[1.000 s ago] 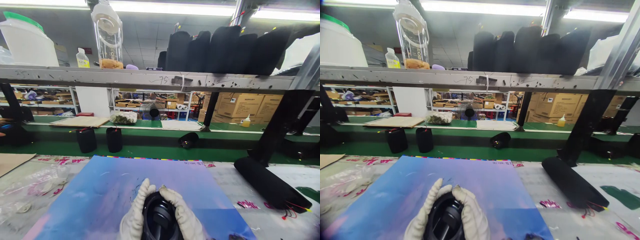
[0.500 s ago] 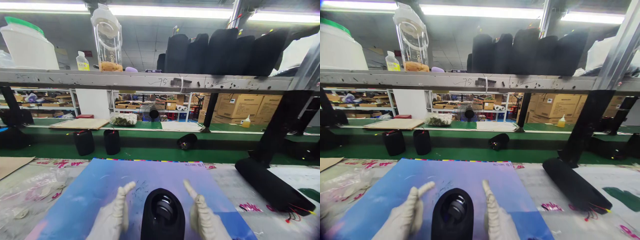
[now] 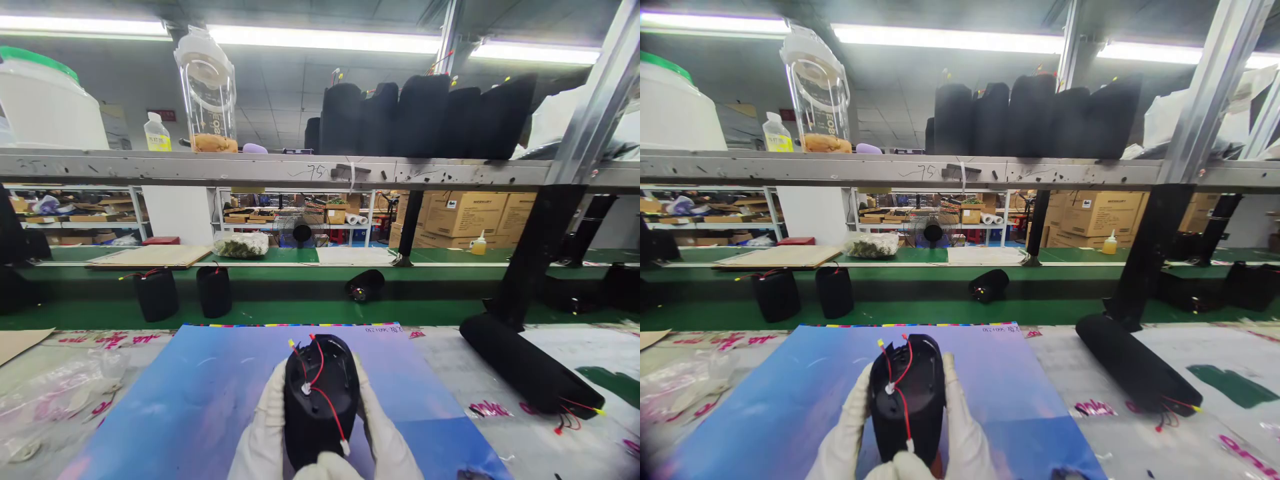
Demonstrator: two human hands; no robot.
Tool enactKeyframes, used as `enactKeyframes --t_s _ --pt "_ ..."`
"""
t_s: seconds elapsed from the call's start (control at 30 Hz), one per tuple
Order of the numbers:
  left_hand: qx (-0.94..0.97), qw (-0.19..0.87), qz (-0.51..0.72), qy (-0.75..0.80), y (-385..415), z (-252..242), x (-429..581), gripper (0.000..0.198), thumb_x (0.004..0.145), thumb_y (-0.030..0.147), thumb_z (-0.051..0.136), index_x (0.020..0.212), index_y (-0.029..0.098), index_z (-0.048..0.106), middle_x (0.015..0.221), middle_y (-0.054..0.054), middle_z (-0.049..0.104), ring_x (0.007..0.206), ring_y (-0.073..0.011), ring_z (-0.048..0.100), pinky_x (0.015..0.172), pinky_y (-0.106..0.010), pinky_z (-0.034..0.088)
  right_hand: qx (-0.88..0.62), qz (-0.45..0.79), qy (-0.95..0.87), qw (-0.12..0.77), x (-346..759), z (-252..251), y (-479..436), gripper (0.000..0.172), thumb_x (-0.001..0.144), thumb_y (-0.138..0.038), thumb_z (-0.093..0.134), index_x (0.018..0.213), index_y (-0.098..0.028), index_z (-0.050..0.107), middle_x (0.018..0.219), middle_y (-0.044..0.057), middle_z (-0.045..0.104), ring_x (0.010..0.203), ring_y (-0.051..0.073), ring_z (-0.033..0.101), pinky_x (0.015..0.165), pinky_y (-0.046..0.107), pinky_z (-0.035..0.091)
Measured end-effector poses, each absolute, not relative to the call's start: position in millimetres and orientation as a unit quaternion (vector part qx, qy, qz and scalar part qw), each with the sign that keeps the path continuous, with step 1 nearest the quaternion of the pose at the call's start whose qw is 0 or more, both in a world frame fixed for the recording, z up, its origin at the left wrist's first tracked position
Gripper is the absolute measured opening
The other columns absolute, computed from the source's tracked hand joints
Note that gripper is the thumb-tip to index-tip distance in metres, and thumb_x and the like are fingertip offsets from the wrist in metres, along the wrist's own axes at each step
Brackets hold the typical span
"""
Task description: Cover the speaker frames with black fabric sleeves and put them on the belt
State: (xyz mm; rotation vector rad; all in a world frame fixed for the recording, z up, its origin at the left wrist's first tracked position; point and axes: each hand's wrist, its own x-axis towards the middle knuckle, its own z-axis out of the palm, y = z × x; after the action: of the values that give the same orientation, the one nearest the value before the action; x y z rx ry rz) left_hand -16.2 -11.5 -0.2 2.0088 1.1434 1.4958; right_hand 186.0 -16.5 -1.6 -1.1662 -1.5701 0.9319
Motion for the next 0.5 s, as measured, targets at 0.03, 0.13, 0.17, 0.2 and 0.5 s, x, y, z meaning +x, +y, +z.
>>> enactKeyframes --t_s 0.03,0.13,0.17,0.2,0.5 --pt "0.706 0.182 0.545 0.413 -9.5 -5.2 -14.5 0.056 0.085 0.035 0.067 0.138 0.031 0.049 0.129 -0.006 0.065 0.118 -0.0287 0.064 0.093 -0.041 0.058 -0.472 0.394 -0.633 0.470 184.3 -3.0 -16.3 0.096 0.074 -0.023 0.069 0.155 -0.029 0.018 0.150 0.008 0.045 0.137 0.026 0.046 0.107 0.040 0.044" --pt "0.678 0.179 0.578 0.417 -0.8 -24.0 -8.1 0.050 0.082 0.035 0.070 0.130 0.030 0.059 0.116 -0.006 0.072 0.109 -0.0300 0.068 0.088 -0.042 0.062 -0.453 0.433 -0.619 0.473 184.9 -5.4 -14.6 0.100 0.068 -0.015 0.070 0.154 -0.029 0.022 0.149 0.007 0.048 0.136 0.028 0.047 0.105 0.039 0.046" --pt "0.669 0.190 0.587 0.415 2.0 -30.9 -5.5 0.044 0.083 0.036 0.068 0.126 0.030 0.061 0.109 -0.006 0.073 0.102 -0.0289 0.071 0.082 -0.041 0.064 -0.450 0.443 -0.617 0.470 186.8 -5.3 -13.9 0.101 0.066 -0.014 0.070 0.154 -0.030 0.023 0.148 0.006 0.049 0.135 0.028 0.047 0.107 0.039 0.044" --pt "0.659 0.200 0.596 0.412 4.2 -37.7 -3.0 0.041 0.085 0.038 0.066 0.124 0.030 0.062 0.104 -0.006 0.074 0.095 -0.0278 0.073 0.075 -0.039 0.065 -0.448 0.454 -0.614 0.464 189.2 -5.1 -13.3 0.103 0.065 -0.013 0.070 0.154 -0.030 0.023 0.147 0.006 0.051 0.135 0.028 0.048 0.107 0.040 0.043" --pt "0.671 0.091 0.642 0.361 4.0 -57.1 -2.8 0.055 0.084 0.052 0.065 0.130 0.032 0.044 0.106 -0.005 0.063 0.084 -0.0182 0.069 0.064 -0.028 0.061 -0.376 0.499 -0.545 0.560 197.7 0.7 -5.4 0.066 0.080 -0.053 0.070 0.139 -0.028 0.052 0.147 0.009 0.050 0.138 0.027 0.044 0.113 0.040 0.037"
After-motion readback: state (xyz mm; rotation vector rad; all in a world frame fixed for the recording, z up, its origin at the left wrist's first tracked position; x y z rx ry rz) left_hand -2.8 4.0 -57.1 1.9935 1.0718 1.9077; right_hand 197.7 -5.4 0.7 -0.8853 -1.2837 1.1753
